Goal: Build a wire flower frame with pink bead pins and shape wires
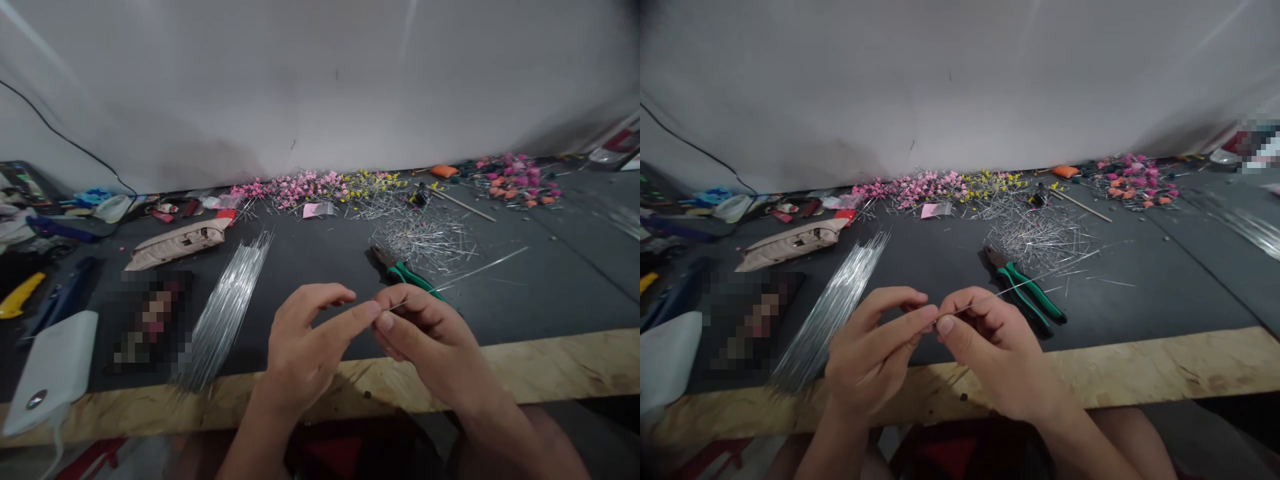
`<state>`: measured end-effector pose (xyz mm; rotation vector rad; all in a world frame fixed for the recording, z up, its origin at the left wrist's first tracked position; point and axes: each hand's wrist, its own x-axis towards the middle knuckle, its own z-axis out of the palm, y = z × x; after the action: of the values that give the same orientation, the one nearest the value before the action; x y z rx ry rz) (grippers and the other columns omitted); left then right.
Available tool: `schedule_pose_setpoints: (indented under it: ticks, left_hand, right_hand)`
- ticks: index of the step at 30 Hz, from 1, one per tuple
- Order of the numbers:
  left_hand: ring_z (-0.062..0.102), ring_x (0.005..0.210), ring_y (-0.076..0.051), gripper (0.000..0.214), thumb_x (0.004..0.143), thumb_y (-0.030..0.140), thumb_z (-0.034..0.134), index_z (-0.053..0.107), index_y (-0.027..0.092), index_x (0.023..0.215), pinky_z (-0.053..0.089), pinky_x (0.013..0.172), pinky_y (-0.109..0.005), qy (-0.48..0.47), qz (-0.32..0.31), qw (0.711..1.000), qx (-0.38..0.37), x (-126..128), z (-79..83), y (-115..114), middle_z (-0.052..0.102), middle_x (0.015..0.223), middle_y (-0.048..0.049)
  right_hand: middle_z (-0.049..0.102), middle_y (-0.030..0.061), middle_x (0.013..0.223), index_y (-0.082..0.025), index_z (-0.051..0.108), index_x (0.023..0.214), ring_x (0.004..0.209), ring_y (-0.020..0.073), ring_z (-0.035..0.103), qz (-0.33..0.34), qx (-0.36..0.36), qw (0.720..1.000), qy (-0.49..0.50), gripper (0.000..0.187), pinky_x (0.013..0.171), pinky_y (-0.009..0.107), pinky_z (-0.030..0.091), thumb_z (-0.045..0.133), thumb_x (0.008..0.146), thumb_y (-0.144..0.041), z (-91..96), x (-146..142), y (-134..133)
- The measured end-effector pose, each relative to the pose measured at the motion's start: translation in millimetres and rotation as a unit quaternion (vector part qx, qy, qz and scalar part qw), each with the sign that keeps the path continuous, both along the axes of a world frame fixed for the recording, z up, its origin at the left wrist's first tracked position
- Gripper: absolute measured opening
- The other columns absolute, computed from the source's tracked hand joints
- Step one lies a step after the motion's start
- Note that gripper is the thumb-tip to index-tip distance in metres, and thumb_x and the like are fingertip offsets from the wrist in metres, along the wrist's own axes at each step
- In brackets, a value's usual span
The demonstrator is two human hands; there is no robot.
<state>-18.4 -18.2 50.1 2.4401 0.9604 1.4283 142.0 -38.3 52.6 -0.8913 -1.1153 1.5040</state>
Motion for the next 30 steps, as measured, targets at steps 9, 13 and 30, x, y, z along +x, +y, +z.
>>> schedule_pose_setpoints:
  ticks: [9,13,30]
  left_hand:
    - [0.055,0.085,-0.014,0.029,0.076,0.004,0.059,0.063,0.021,0.099,0.049,0.072,-0.027,-0.082,-0.002,0.996,-0.043,12.0,-0.6,-6.3,0.061,0.089,-0.0031]
    - [0.056,0.085,-0.014,0.026,0.076,0.003,0.059,0.063,0.018,0.097,0.047,0.075,-0.028,-0.122,-0.008,0.99,-0.076,16.5,-1.1,-9.2,0.063,0.087,-0.0037]
    - [0.058,0.076,-0.01,0.016,0.079,0.012,0.06,0.066,0.023,0.089,0.049,0.062,-0.019,-0.311,-0.006,0.912,-0.268,34.0,-7.4,-19.5,0.062,0.087,-0.0022]
  right_hand:
    - [0.053,-0.0033,0.07,-0.024,0.061,0.081,0.053,0.0048,0.041,-0.034,0.09,0.995,-0.023,0.007,0.049,0.015,0.038,0.056,0.084,-0.02,-0.5,-0.2,-4.1]
    - [0.053,-0.0041,0.07,-0.024,0.061,0.082,0.054,0.0043,0.043,-0.041,0.1,0.994,-0.031,0.009,0.051,0.014,0.039,0.055,0.084,-0.017,-1.0,-0.3,-3.7]
    - [0.057,-0.0004,0.075,-0.023,0.061,0.082,0.058,0.0086,0.049,-0.073,0.134,0.985,-0.083,0.007,0.049,0.02,0.041,0.055,0.083,-0.019,-3.0,-0.1,-0.7]
